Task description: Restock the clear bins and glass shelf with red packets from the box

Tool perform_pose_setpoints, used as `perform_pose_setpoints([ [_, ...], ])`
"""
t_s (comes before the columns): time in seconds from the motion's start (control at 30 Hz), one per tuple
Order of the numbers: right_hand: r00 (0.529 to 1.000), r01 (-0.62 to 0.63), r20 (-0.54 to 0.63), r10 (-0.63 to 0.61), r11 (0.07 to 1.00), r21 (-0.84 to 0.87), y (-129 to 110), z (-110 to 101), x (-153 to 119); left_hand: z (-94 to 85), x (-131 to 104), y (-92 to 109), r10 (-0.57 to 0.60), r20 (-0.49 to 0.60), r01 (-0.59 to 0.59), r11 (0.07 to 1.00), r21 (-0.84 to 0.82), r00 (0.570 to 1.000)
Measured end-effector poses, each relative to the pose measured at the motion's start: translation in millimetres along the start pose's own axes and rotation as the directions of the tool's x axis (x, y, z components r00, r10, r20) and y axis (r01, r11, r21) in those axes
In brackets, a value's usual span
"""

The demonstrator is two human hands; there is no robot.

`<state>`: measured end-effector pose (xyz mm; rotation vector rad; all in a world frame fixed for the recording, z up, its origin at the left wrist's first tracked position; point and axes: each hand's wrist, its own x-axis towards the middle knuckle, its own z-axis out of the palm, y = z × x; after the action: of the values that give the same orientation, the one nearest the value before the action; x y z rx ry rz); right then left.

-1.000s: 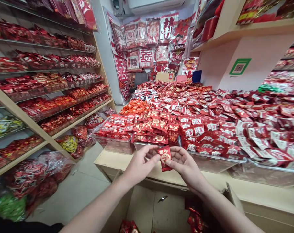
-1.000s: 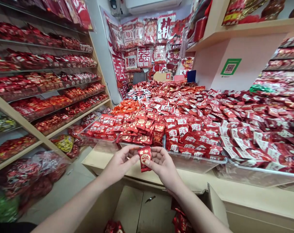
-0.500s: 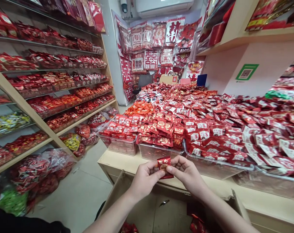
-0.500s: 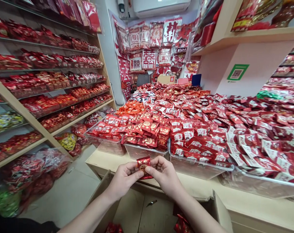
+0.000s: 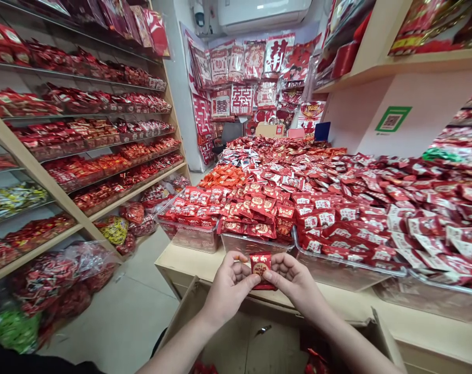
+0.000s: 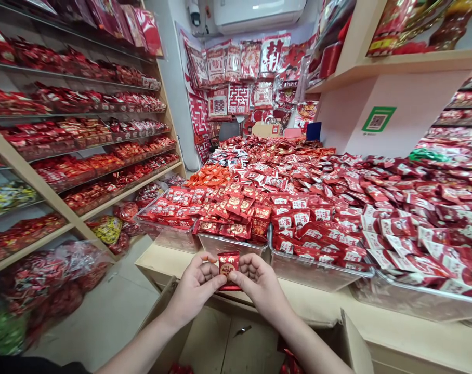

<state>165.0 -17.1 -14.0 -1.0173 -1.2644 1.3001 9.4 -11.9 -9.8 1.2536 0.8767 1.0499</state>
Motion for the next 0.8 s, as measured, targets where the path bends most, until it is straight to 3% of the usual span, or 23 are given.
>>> perform_pose_setpoints([
  [0.2, 0.999, -0.013, 0.039, 0.014, 0.999, -0.035, -4, 0, -2, -2.1, 1, 6, 0.056, -0.062, -0.05, 0.995, 0.085, 0.997],
  [0.33, 0.999, -0.02, 0.042, 0.024, 0.996, -0.092, -6, 0, -3, -15.2, 14, 27, 0.151, -0.157, -0.122, 0.977, 0.176, 0.976],
  [0.47, 0.998, -0.007, 0.058, 0.017, 0.986, -0.167, -5, 0, -4, -41.0, 54, 57, 0.317, -0.274, -0.251, 0.935, 0.25, 0.908],
  [0.53, 0.997, -0.003, 0.069, 0.017, 0.98, -0.201, -4, 1, -4, -54.6, 81, 70, 0.336, -0.317, -0.268, 0.933, 0.241, 0.887],
  [0.67, 0.996, 0.001, 0.088, 0.024, 0.961, -0.276, -6, 2, -4, -74.0, 130, 80, 0.264, -0.337, -0.199, 0.956, 0.217, 0.903],
  [0.8, 0.995, 0.017, 0.103, 0.018, 0.945, -0.327, -9, 3, -4, -83.3, 163, 79, 0.265, -0.359, -0.169, 0.946, 0.276, 0.895],
])
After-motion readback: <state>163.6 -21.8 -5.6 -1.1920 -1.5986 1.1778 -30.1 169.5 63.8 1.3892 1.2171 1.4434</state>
